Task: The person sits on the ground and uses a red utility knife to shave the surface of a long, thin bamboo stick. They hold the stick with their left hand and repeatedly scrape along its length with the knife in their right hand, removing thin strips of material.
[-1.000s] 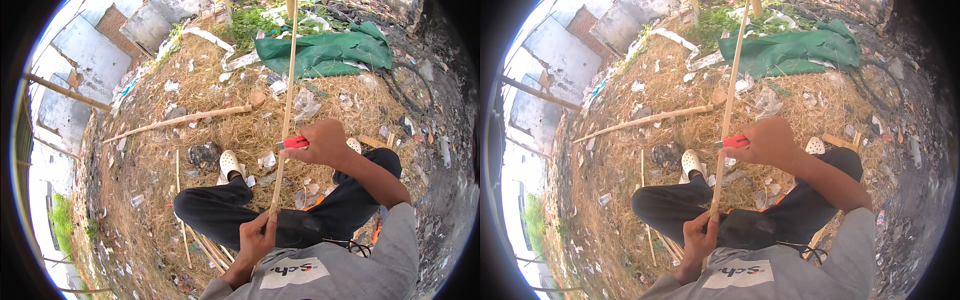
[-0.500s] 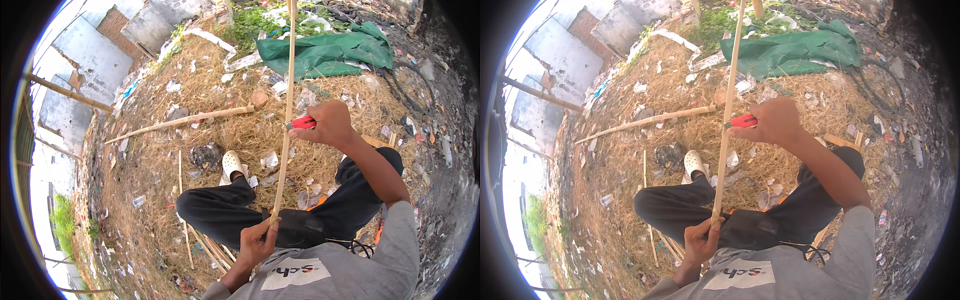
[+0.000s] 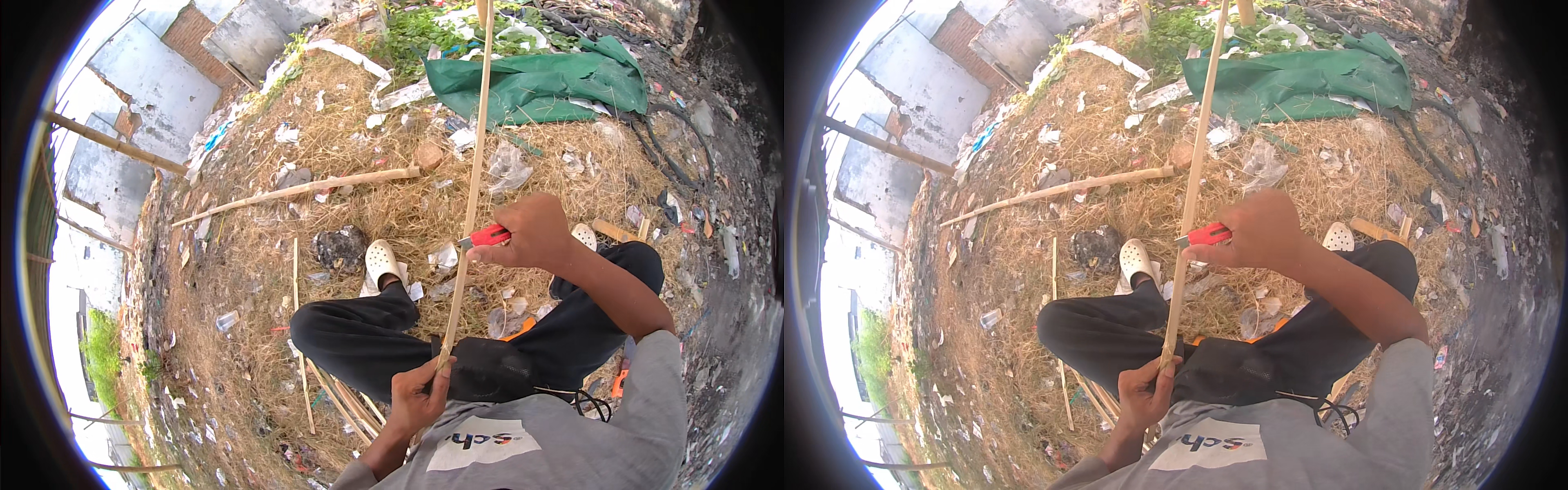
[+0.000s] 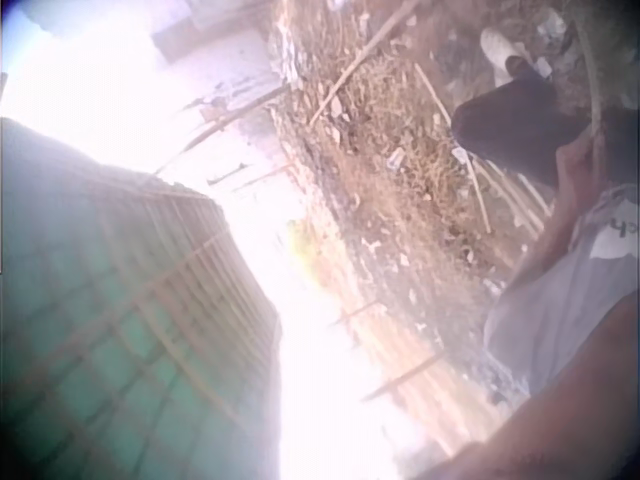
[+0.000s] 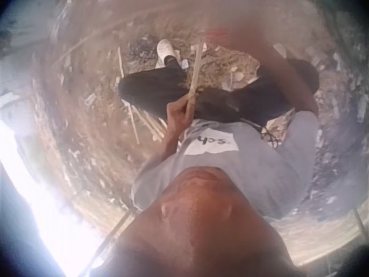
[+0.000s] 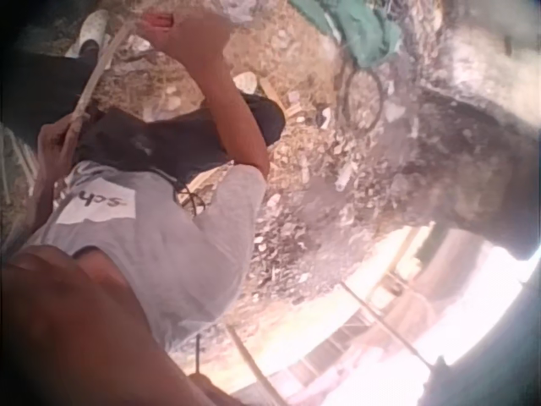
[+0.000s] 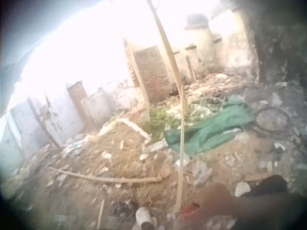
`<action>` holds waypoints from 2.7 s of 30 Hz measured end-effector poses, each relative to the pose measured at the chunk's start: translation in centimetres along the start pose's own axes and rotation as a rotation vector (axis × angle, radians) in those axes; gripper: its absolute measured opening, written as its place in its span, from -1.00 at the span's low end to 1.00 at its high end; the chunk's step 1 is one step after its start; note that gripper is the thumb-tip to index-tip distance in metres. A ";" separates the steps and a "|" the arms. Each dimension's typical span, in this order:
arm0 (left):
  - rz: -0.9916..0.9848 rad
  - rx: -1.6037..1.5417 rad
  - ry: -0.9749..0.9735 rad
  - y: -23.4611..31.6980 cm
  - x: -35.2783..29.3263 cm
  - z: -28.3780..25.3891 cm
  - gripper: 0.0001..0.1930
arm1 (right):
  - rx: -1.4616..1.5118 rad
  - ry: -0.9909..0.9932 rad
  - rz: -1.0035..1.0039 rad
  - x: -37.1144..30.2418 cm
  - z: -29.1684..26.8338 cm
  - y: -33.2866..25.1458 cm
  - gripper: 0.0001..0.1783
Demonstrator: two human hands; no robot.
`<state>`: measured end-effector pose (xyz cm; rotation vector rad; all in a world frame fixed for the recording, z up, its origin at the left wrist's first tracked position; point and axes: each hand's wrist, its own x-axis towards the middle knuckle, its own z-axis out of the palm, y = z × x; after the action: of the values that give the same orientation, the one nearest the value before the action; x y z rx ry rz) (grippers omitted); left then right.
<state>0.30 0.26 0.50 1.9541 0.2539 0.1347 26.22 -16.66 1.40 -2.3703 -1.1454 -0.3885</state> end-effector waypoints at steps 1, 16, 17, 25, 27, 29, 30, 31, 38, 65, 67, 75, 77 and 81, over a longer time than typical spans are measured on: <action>-0.007 0.010 -0.013 0.0 -0.2 -0.2 -0.79 | 0.014 0.023 0.011 0.6 -0.1 0.6 -0.20; 0.087 0.149 -0.012 -0.4 0.8 -0.2 -0.81 | -0.051 0.084 -0.011 1.0 0.3 1.5 -0.23; 0.089 0.142 -0.002 -0.3 0.8 0.0 -0.80 | -0.074 0.083 -0.006 1.2 0.3 1.7 -0.23; 0.058 0.095 0.001 -0.6 0.9 0.0 -0.79 | -0.117 0.085 -0.010 1.9 0.9 2.6 -0.22; 0.050 0.098 0.002 -0.7 0.8 -0.1 -0.79 | -0.121 0.108 -0.020 2.1 0.9 2.5 -0.21; 0.030 0.123 -0.032 -0.1 0.8 -0.4 -0.79 | -0.112 0.121 -0.002 2.3 0.9 2.5 -0.22; 0.021 0.135 -0.050 0.1 0.8 -0.4 -0.79 | -0.100 0.123 0.021 2.4 1.0 2.7 -0.23; 0.022 0.120 -0.069 -0.1 0.6 -0.3 -0.79 | -0.090 0.125 0.045 2.4 1.1 2.9 -0.23; 0.040 0.053 -0.120 -0.8 -2.9 0.4 -0.79 | -0.185 0.098 0.433 3.6 -1.7 6.7 -0.25; 0.241 0.347 -0.004 -2.8 -0.4 -1.5 -0.80 | -0.034 -0.016 0.013 -0.2 1.0 0.8 -0.21; 0.240 0.361 -0.006 -2.6 -0.2 -1.5 -0.79 | -0.025 -0.013 0.055 0.3 1.5 1.4 -0.20; 0.198 0.228 -0.137 -2.8 -1.0 -1.4 -0.78 | -0.160 0.166 0.295 3.2 0.2 6.1 -0.19; 0.190 0.168 -0.131 -3.3 -2.4 -1.1 -0.78 | -0.192 0.183 0.425 3.6 -0.3 8.1 -0.19; 0.118 0.188 -0.103 -4.0 -3.2 -1.4 -0.79 | -0.111 0.020 0.245 1.4 -0.1 4.4 -0.22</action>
<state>-3.55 2.27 -2.60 2.1562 0.0849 0.0893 30.53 -18.15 0.83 -2.5590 -0.8302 -0.3979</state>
